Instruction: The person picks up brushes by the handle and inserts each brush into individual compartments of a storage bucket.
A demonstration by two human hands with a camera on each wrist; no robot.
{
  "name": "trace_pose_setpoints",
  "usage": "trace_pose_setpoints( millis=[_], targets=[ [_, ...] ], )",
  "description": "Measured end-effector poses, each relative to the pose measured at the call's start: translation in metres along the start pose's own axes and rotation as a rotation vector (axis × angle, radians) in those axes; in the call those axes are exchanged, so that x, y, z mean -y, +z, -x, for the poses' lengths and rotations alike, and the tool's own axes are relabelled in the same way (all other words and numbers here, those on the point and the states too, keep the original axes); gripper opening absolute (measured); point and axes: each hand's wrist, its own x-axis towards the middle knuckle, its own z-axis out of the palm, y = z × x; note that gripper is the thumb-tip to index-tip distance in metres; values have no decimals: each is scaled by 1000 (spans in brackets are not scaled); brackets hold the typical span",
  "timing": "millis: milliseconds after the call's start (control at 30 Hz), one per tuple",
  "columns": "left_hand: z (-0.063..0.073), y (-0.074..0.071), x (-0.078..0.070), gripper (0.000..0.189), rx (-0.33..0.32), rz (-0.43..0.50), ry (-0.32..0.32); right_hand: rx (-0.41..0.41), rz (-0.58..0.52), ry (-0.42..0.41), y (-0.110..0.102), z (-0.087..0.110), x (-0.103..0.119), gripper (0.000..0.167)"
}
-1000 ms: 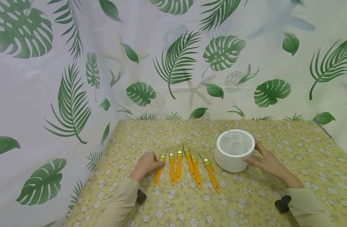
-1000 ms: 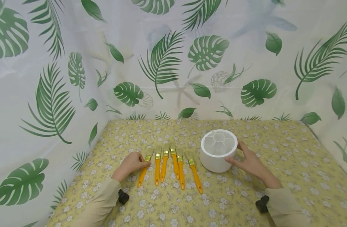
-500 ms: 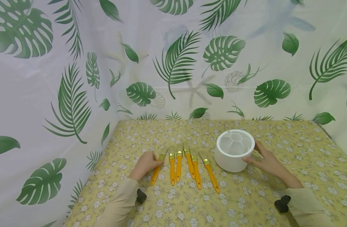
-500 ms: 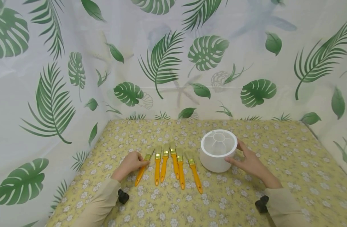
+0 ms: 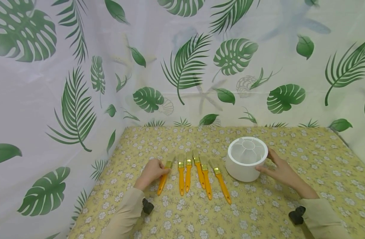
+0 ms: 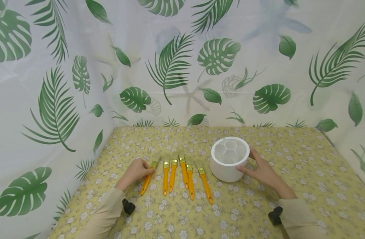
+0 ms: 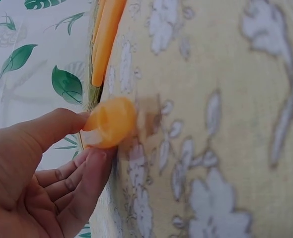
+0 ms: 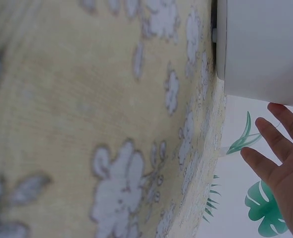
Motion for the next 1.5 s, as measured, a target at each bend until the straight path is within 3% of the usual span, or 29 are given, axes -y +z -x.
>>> trace_pose_setpoints(
  millis=[367,667,933,1200,1500],
  targets=[
    [0,-7,0,21,-27,111,-43,-1,3,-15,1,-1,-2,92],
    [-2,-8,0,22,-86,153,-36,-13,6,-13,2,0,-1,91],
    [-4,-6,1,24,-89,300,-58,-10,-9,-14,3,0,-2,90],
    [-7,-6,-3,25,-107,366,-81,-8,-19,-19,2,0,-2,91],
    [-8,-5,-7,32,-115,438,-56,-10,-32,-32,3,-1,-5,89]
  ],
)
